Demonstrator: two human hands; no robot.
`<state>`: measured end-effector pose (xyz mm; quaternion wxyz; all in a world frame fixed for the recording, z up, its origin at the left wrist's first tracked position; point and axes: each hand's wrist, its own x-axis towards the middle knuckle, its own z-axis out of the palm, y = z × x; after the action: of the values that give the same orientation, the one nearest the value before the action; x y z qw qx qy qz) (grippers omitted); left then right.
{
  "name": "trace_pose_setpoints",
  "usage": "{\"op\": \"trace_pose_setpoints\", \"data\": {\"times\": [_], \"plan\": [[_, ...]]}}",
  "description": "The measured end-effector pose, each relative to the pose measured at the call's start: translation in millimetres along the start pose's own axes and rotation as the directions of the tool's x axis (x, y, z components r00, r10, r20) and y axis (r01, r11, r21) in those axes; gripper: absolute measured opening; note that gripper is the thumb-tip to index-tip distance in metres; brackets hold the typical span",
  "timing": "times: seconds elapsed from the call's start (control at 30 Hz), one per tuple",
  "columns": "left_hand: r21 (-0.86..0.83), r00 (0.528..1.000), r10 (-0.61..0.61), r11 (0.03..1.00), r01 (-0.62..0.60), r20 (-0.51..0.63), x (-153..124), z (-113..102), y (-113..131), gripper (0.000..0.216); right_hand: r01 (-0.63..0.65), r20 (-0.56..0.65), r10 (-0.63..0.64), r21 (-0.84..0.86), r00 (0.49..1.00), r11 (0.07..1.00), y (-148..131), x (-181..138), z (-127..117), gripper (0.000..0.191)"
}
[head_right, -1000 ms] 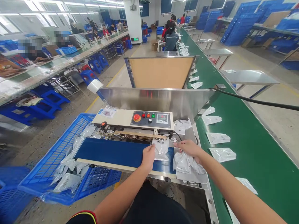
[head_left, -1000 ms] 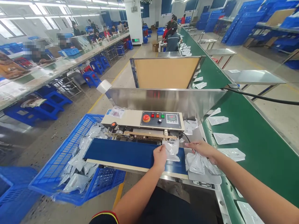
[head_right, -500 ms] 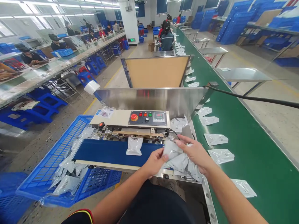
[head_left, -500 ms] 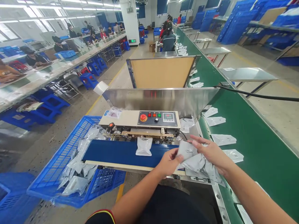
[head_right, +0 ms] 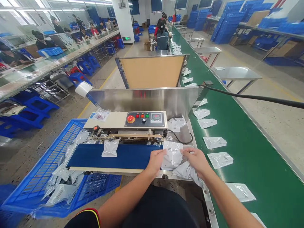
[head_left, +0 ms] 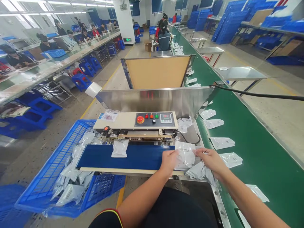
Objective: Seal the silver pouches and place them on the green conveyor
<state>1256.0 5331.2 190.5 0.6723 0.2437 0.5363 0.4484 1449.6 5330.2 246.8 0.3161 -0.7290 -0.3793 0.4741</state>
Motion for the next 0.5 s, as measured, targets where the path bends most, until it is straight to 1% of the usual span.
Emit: {"op": "trace_pose_setpoints", "data": {"times": [0.03,0.07,0.1,0.13,0.23,0.37,0.47,0.5], "plan": [[-0.061,0.994,-0.102,0.993,0.1,-0.031,7.4,2.5,-2.8,0.045,-0.053,0.007,0.053,0.03,0.999,0.998,3.9,10.3,-0.9,0.045],[-0.112,0.982,-0.181,0.978,0.174,-0.051,14.6,4.4,-5.0,0.043,-0.092,0.03,0.09,0.046,0.995,0.995,6.7,20.7,-0.5,0.043],[-0.147,0.971,-0.232,0.964,0.22,-0.065,21.3,5.3,-6.5,0.042,-0.115,0.056,0.112,0.046,0.992,0.992,8.1,30.7,1.6,0.04],[-0.165,0.964,-0.257,0.956,0.242,-0.074,27.2,5.1,-7.0,0.042,-0.127,0.083,0.124,0.036,0.989,0.991,8.1,39.9,5.5,0.039],[-0.193,0.964,-0.249,0.955,0.228,-0.093,39.7,-3.1,-4.5,0.043,-0.121,0.124,0.121,-0.013,0.985,0.993,1.6,60.0,25.3,0.04],[-0.217,0.97,-0.205,0.961,0.173,-0.135,44.5,-28.9,3.6,0.05,-0.095,0.132,0.101,-0.05,0.986,0.994,-12.3,66.3,51.2,0.041],[-0.191,0.977,-0.154,0.974,0.124,-0.149,33.3,-56.6,10.0,0.055,-0.057,0.104,0.066,-0.087,0.992,0.995,-19.7,56.7,50.9,0.044],[-0.163,0.977,-0.106,0.984,0.076,-0.186,25.1,-66.2,11.8,0.055,-0.039,0.094,0.047,-0.092,0.994,0.995,-21.5,51.4,46.8,0.046]]}}
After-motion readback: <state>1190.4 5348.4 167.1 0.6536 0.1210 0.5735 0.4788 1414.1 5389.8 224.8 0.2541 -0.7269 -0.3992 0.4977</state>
